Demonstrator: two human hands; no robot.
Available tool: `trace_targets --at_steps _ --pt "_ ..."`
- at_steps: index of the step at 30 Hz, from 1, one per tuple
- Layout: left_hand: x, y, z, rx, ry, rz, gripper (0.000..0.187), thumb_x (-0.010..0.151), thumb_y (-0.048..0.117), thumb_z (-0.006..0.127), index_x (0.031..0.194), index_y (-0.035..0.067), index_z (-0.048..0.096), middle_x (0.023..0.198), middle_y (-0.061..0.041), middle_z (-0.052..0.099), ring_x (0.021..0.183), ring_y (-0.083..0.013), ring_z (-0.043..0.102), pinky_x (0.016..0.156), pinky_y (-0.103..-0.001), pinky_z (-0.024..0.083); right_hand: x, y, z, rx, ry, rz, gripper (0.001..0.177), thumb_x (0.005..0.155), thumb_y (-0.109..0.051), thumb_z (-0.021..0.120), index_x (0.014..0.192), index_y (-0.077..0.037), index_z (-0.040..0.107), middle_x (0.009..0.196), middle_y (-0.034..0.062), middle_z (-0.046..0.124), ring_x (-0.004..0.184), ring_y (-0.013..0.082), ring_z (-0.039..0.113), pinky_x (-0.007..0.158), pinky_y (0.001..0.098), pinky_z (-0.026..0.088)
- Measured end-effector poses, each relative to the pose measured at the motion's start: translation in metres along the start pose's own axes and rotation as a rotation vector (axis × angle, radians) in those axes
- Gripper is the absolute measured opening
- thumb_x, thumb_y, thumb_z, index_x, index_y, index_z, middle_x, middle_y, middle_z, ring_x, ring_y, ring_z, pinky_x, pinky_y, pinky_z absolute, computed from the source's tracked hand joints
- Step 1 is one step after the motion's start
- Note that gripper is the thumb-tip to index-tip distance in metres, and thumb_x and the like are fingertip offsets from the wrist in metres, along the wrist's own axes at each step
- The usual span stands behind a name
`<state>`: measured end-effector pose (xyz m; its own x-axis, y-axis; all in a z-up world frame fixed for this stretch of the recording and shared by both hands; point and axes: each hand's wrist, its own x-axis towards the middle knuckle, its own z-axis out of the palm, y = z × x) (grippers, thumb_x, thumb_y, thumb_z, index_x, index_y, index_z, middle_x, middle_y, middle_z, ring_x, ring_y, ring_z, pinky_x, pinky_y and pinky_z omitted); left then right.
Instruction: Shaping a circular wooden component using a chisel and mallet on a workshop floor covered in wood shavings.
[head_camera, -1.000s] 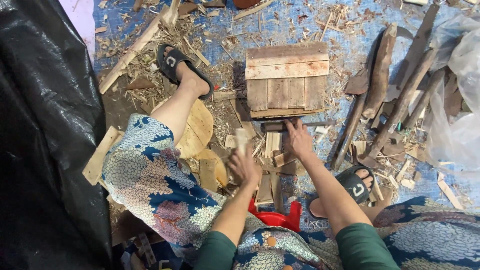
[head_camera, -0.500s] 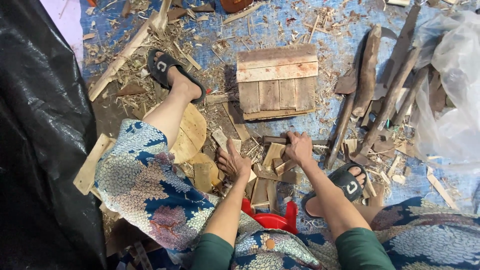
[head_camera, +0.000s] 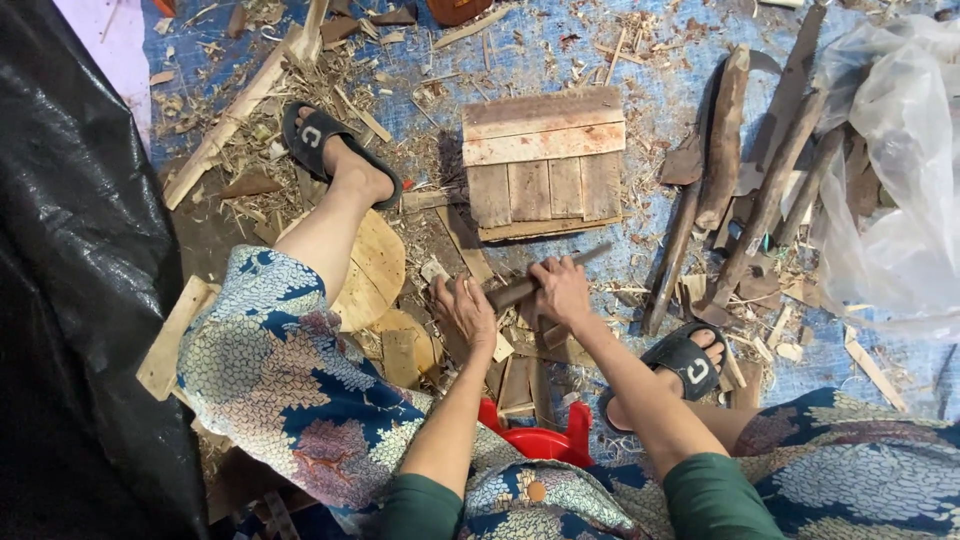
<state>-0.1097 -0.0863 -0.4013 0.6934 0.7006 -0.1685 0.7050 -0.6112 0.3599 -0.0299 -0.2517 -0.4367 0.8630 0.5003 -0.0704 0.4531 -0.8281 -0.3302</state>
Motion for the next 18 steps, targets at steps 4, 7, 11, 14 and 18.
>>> trace_targets --at_steps 4,7,11,14,18 --pt "-0.013 0.015 -0.032 -0.004 -0.110 0.044 0.054 0.108 0.054 0.025 0.128 0.023 0.063 0.153 -0.010 0.041 0.146 -0.0316 0.039 0.113 -0.048 0.037 0.001 0.014 0.023 0.074 -0.034 0.108 0.030 0.077 -0.023 0.068 0.106 -0.024 0.066 0.108 0.0055 0.062 0.101 0.0277 0.060 0.084 0.0420 0.053" --pt "-0.018 0.015 -0.027 0.014 -0.117 0.065 0.050 0.107 0.052 0.029 0.130 0.023 0.062 0.153 -0.010 0.040 0.146 -0.0329 0.038 0.113 -0.050 0.036 -0.002 0.041 0.013 0.072 0.009 0.187 0.032 0.079 -0.023 0.068 0.110 -0.021 0.063 0.110 0.0085 0.061 0.102 0.0303 0.059 0.085 0.0435 0.052" --pt "-0.019 0.015 -0.022 0.063 -0.118 0.110 0.045 0.103 0.048 0.037 0.133 0.022 0.059 0.153 -0.011 0.039 0.147 -0.0359 0.034 0.113 -0.053 0.033 -0.002 0.110 -0.007 0.080 0.112 0.355 0.039 0.083 -0.025 0.068 0.120 -0.015 0.058 0.114 0.0153 0.059 0.104 0.0362 0.058 0.089 0.0469 0.049" --pt "-0.020 0.013 -0.019 0.102 -0.117 0.144 0.044 0.101 0.046 0.043 0.135 0.021 0.057 0.153 -0.012 0.037 0.147 -0.0379 0.032 0.112 -0.055 0.032 -0.007 0.168 -0.022 0.091 0.183 0.471 0.045 0.086 -0.025 0.068 0.126 -0.010 0.054 0.117 0.0198 0.058 0.106 0.0401 0.058 0.091 0.0491 0.048" --pt "-0.023 0.012 -0.013 0.151 -0.114 0.193 0.045 0.098 0.042 0.052 0.138 0.020 0.053 0.153 -0.013 0.036 0.147 -0.0409 0.029 0.112 -0.059 0.030 0.002 0.232 -0.042 0.101 0.290 0.641 0.054 0.090 -0.027 0.068 0.135 -0.004 0.049 0.122 0.0265 0.056 0.108 0.0460 0.057 0.095 0.0525 0.046"
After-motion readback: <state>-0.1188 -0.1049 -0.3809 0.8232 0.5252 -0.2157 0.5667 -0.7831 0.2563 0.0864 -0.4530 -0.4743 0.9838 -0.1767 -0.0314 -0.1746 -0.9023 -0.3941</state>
